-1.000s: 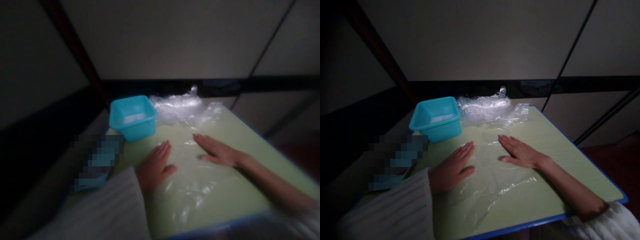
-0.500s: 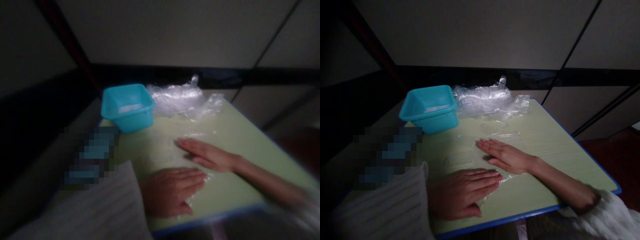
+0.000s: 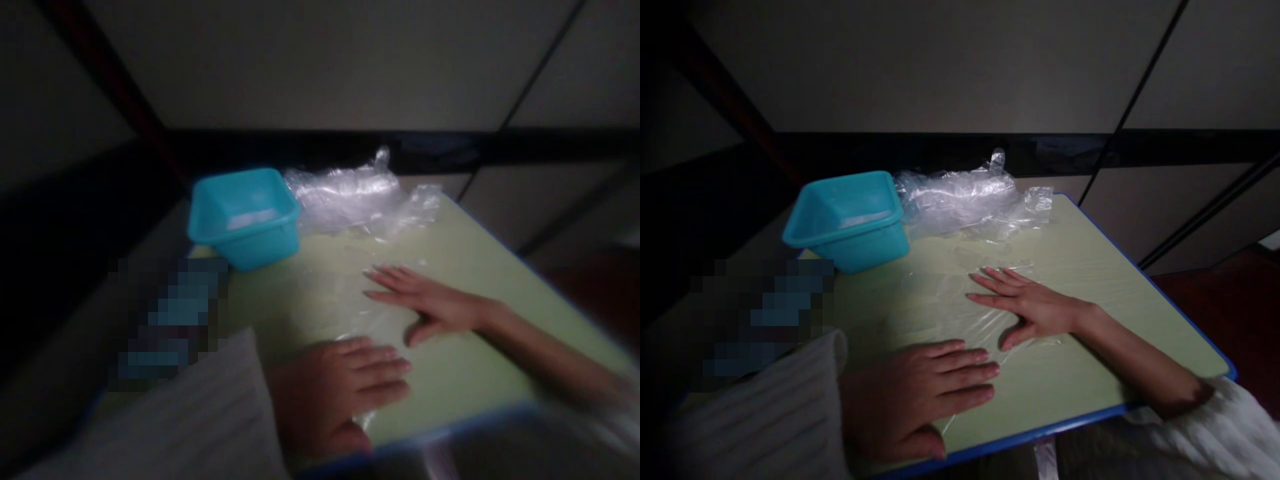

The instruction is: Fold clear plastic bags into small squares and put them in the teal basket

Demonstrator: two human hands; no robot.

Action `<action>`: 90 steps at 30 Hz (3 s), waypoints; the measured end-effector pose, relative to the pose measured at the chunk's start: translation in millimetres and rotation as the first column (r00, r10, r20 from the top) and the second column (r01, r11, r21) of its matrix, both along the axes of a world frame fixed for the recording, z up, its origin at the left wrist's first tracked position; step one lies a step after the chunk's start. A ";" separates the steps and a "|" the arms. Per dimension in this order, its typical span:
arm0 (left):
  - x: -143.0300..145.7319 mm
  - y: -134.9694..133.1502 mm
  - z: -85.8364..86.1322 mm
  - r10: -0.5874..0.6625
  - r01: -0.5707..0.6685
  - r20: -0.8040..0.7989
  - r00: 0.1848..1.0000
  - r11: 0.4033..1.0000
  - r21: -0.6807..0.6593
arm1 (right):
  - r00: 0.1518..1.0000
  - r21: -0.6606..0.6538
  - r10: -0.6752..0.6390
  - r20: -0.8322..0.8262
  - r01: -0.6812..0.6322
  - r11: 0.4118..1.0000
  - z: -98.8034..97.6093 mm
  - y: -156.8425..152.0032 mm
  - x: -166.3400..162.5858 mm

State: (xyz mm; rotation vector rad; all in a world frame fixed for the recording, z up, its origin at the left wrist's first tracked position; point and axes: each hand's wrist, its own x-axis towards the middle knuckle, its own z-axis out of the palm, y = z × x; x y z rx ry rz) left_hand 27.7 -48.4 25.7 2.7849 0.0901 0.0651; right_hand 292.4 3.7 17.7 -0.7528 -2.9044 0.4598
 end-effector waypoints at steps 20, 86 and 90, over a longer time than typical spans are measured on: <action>-1.3 1.8 -2.0 0.006 -0.001 0.074 0.997 0.998 -0.068 | 0.955 -0.081 -0.265 0.132 0.277 0.957 0.9 2.4 72.1; 0.5 21.2 -0.9 0.747 -0.717 0.154 0.647 0.664 -0.212 | 0.951 -0.209 0.084 -0.297 -0.151 0.966 4.7 -16.0 -24.8; 0.1 20.8 -0.6 0.757 -0.729 0.138 0.639 0.653 -0.205 | 0.952 -0.199 0.115 -0.284 -0.176 0.964 0.6 -13.6 -22.1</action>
